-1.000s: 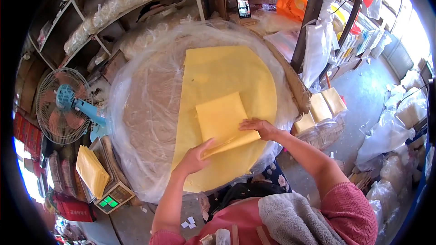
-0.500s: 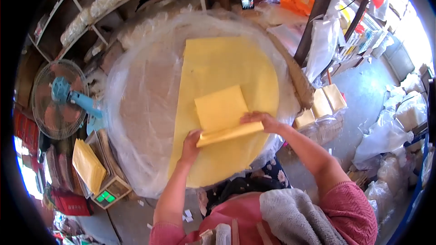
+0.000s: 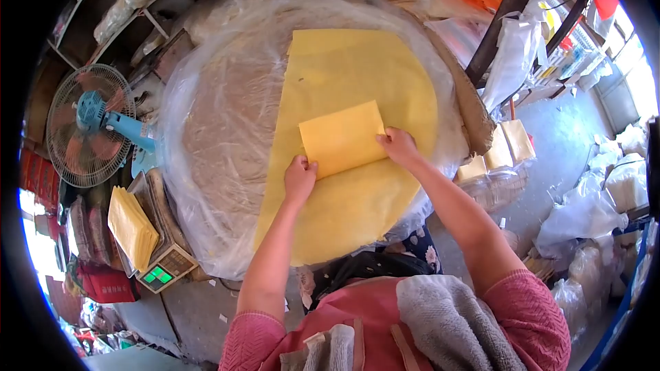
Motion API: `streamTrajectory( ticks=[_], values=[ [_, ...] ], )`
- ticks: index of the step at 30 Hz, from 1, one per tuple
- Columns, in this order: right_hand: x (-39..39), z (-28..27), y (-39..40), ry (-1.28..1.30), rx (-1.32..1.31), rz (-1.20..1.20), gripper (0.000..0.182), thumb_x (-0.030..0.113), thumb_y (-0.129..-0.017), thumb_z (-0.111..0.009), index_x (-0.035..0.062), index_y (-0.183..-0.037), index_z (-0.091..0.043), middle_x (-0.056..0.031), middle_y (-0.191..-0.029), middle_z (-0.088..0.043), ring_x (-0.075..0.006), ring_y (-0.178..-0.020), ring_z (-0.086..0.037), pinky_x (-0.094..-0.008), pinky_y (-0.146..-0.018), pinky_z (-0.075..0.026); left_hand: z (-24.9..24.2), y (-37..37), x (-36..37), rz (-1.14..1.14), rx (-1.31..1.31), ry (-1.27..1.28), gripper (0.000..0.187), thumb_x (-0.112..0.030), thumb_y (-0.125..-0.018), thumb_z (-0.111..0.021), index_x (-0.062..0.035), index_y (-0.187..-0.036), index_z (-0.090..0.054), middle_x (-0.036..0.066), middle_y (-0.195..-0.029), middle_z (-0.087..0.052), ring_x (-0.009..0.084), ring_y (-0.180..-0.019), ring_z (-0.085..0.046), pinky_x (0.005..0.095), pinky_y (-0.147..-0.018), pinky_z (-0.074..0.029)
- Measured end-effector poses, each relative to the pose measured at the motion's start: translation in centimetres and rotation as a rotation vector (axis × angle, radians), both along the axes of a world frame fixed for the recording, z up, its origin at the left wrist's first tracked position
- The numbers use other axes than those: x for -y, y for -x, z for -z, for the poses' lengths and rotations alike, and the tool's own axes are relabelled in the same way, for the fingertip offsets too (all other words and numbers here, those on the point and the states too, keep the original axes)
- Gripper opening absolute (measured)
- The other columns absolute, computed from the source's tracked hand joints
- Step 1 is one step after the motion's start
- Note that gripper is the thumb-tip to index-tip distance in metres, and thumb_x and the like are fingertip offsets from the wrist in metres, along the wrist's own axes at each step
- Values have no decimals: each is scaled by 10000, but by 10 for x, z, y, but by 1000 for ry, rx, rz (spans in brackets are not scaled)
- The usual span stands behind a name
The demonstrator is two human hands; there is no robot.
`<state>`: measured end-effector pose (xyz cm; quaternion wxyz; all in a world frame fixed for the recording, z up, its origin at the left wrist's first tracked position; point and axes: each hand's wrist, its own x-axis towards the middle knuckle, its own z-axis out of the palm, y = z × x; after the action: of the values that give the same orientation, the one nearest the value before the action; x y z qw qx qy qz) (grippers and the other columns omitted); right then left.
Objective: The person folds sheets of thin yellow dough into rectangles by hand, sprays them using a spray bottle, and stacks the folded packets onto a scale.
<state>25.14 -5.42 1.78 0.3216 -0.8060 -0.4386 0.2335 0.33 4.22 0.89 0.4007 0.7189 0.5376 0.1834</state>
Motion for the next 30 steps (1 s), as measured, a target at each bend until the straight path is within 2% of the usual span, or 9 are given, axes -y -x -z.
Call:
streamTrajectory(
  ticks=[3,6,7,9,11,14,17,23,30],
  values=[
    [-5,12,-1,-30,37,25,387,341,-829,-604,9,-680,-473,-149,-600,-498,-282,-566,-489,-401,-569,-404,-11,-10,-2,35,-348,-136,510,-226,-823,-588,-32,-1269,-435,210,-1191,-548,354,-1110,-508,408,-937,-396],
    [-4,13,1,-6,59,10,369,349,-819,-604,9,-706,-513,-176,-655,-556,-329,-633,-544,-425,-600,-422,-11,-33,-5,102,-310,-572,648,-313,-852,-550,-113,-1404,-277,196,-1423,-303,374,-1320,-261,503,-1059,-231],
    [-6,10,1,-4,68,8,363,351,-816,-604,10,-715,-527,-185,-677,-577,-346,-661,-565,-434,-613,-429,-11,-40,-8,136,-331,-587,642,-343,-863,-529,-132,-1411,-270,179,-1448,-254,360,-1342,-214,532,-1062,-200],
    [-8,18,-1,6,154,0,322,329,-817,-591,10,-788,-560,-199,-744,-615,-396,-740,-588,-463,-659,-452,-5,-56,-15,203,-355,-642,633,-404,-885,-488,-169,-1425,-256,146,-1497,-154,331,-1386,-121,588,-1067,-136],
    [-10,5,2,157,236,7,387,346,-825,-589,26,-1042,-562,-188,-958,-625,-387,-886,-588,-437,-768,-473,1,-63,-19,224,-396,-556,636,-479,-902,-422,-195,-1439,-232,114,-1512,-131,325,-1396,-85,605,-1070,-72],
    [-14,-16,21,18,626,-84,589,366,-829,-594,85,-1316,-419,-205,-1293,-461,-371,-1187,-445,-475,-953,-387,6,-65,-17,239,-433,-485,639,-498,-904,-402,-197,-1442,-230,106,-1514,-132,319,-1398,-77,599,-1074,-53],
    [-31,-14,21,-84,837,-318,631,395,-849,-560,122,-1381,-357,-155,-1433,-290,-344,-1334,-242,-544,-1032,-255,12,-65,-18,234,-439,-493,635,-502,-902,-400,-194,-1437,-249,109,-1508,-157,316,-1398,-79,605,-1069,-53],
    [-40,5,14,18,706,-398,589,416,-904,-451,122,-1397,-318,-147,-1475,-208,-355,-1369,-144,-574,-1069,-150,19,-71,-20,228,-451,-530,609,-485,-901,-414,-181,-1417,-299,118,-1488,-210,332,-1383,-136,619,-1053,-97],
    [-39,14,12,-41,693,-381,586,412,-900,-458,118,-1391,-331,-152,-1467,-229,-351,-1365,-166,-580,-1062,-152,19,-69,-18,234,-473,-613,605,-468,-899,-434,-145,-1398,-328,143,-1461,-255,339,-1362,-193,638,-1038,-102]
  ],
)
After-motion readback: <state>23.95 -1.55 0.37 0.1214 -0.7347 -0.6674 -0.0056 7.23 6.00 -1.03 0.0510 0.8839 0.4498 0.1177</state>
